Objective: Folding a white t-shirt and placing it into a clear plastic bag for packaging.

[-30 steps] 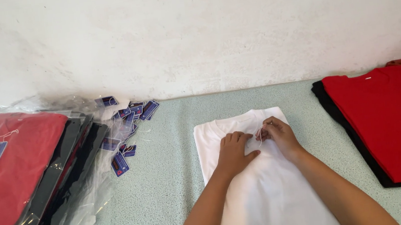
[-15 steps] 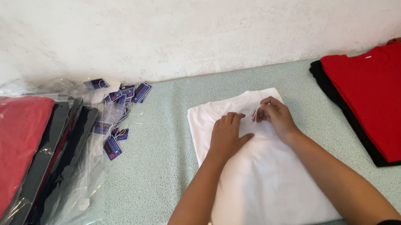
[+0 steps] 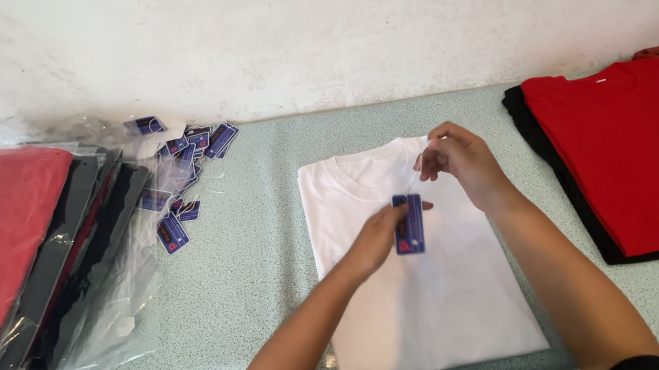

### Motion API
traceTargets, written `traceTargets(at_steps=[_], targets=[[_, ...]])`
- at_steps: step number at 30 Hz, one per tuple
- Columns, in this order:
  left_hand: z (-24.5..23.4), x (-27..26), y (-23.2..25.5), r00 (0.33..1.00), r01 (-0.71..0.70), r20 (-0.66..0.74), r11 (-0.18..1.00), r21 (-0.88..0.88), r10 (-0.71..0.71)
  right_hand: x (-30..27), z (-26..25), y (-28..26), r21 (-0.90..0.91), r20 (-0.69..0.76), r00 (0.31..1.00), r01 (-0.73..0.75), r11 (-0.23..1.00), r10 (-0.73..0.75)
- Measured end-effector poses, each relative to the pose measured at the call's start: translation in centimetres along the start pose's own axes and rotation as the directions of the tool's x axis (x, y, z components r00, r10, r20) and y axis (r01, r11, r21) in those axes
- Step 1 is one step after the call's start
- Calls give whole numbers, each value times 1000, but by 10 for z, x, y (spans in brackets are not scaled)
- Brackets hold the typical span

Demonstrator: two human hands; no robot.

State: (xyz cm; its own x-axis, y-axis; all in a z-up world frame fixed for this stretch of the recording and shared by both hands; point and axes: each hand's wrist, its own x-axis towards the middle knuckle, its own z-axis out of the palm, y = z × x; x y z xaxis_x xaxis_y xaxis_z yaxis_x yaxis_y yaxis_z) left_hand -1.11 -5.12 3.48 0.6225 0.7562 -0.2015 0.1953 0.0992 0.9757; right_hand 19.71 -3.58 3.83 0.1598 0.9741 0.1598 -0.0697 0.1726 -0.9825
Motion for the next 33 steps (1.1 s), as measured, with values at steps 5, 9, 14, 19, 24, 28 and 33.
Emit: traceTargets(at_steps=[5, 9, 14, 19, 24, 28, 33], targets=[[3, -17, -59, 966, 193, 219, 948, -252, -138, 27, 17, 24, -510, 201, 967, -33, 859, 156], [-31, -60, -5, 918, 188, 325, 971, 149, -228, 45, 19, 68, -771, 228, 958, 66, 633, 177], [-65, -21, 17, 995, -22, 85, 724, 690, -51, 45, 18, 99, -810, 193, 978, 114, 575, 78], [-64, 59, -53, 943, -67, -10, 220, 973, 331, 28, 28, 71, -838, 239, 968, 246, 486, -78], [-70, 58, -60, 970, -92, -14, 417, 904, 243, 27, 38, 60, -910, 381, 924, 366, 193, 41], [-72, 60, -64, 971, -86, -20, 429, 899, 237, 26, 41, 57, -907, 414, 901, 395, 146, 133], [-71, 61, -67, 971, -92, -18, 445, 891, 238, 29, 29, 64, -885, 447, 889, 423, 192, 102]])
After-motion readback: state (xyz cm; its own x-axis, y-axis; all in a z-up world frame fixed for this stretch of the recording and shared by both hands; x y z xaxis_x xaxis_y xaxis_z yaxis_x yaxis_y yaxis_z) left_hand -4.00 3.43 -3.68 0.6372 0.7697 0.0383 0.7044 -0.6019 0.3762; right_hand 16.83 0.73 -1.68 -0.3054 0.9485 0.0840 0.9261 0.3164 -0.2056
